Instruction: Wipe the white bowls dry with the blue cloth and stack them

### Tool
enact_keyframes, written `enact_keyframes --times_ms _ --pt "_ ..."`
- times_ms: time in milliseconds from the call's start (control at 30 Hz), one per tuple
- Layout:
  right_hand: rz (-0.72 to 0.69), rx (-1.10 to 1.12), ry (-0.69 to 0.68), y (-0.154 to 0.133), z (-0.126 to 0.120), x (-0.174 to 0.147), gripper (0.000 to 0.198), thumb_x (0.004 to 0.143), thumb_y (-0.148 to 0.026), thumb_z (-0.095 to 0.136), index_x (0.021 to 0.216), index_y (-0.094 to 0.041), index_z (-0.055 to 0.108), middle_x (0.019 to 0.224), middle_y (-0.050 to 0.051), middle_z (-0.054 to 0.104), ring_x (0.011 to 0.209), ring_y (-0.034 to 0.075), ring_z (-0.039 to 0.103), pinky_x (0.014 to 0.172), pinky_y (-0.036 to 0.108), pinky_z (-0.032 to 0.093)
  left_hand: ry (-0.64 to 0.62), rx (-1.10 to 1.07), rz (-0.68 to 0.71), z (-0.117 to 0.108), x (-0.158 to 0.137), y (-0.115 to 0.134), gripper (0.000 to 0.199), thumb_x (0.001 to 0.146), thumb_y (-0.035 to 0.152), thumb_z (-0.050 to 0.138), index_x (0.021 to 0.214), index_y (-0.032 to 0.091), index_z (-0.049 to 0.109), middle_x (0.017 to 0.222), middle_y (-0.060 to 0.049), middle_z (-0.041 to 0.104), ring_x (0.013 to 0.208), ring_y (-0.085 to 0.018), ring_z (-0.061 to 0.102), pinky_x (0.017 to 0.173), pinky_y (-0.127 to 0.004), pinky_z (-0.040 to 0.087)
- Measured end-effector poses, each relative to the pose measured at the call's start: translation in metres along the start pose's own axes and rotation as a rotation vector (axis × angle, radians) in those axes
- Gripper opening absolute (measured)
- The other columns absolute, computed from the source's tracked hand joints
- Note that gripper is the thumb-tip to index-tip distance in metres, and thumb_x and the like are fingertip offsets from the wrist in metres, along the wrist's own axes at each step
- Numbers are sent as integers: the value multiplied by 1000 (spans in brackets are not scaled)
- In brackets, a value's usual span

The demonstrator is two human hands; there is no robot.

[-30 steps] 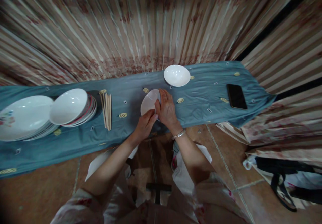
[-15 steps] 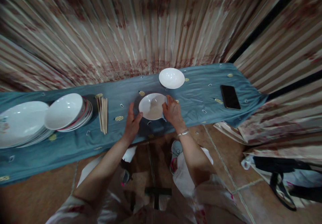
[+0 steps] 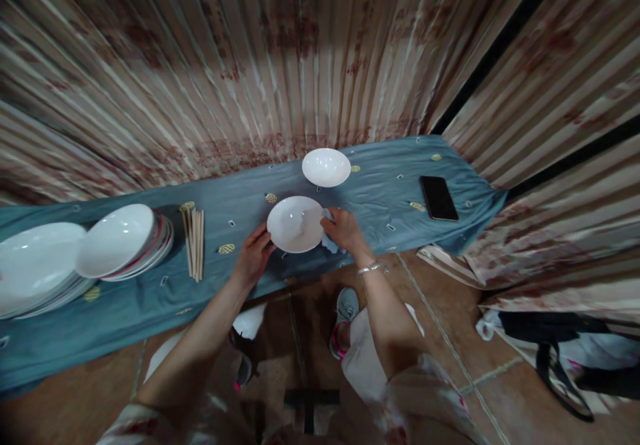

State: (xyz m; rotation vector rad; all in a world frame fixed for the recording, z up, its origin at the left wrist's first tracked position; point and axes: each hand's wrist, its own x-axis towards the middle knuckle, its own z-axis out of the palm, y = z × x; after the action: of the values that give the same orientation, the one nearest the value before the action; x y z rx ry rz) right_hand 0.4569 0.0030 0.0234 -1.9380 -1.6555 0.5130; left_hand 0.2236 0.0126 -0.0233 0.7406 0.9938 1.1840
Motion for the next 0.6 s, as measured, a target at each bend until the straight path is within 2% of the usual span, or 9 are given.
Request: enact_keyframes --times_ms 100,200,367,467,600 --pt "-22 132 89 0 -9 6 23 78 -32 53 59 -25 42 56 -4 44 58 13 40 60 29 29 2 -29 91 12 10 4 40 66 40 89 100 24 74 113 -4 76 113 -24 68 101 -43 54" --pt "-22 246 199 4 -19 18 24 77 -36 53 58 -24 43 53 -5 40 57 13 37 58 28 26 -63 -38 212 33 29 12 39 68 43 87 100 24 73 112 -4 76 116 -22 66 104 -40 51" --pt "4 458 421 11 -26 47 27 79 -38 54 59 -24 44 54 -7 38 57 11 34 56 27 27 -156 37 285 76 85 28 44 73 47 83 108 22 75 115 -7 76 116 -24 67 101 -38 51" --pt "8 541 514 17 -25 64 29 80 -41 57 60 -24 45 56 -7 39 60 11 34 57 26 29 -195 177 362 98 122 33 48 75 42 81 119 24 74 114 -6 76 116 -25 66 101 -38 52" --pt "18 594 529 26 -19 79 35 84 -47 60 62 -24 45 57 -6 40 63 13 36 59 27 31 -235 318 405 113 157 27 41 75 28 75 115 20 76 104 -4 76 107 -25 67 99 -37 53"
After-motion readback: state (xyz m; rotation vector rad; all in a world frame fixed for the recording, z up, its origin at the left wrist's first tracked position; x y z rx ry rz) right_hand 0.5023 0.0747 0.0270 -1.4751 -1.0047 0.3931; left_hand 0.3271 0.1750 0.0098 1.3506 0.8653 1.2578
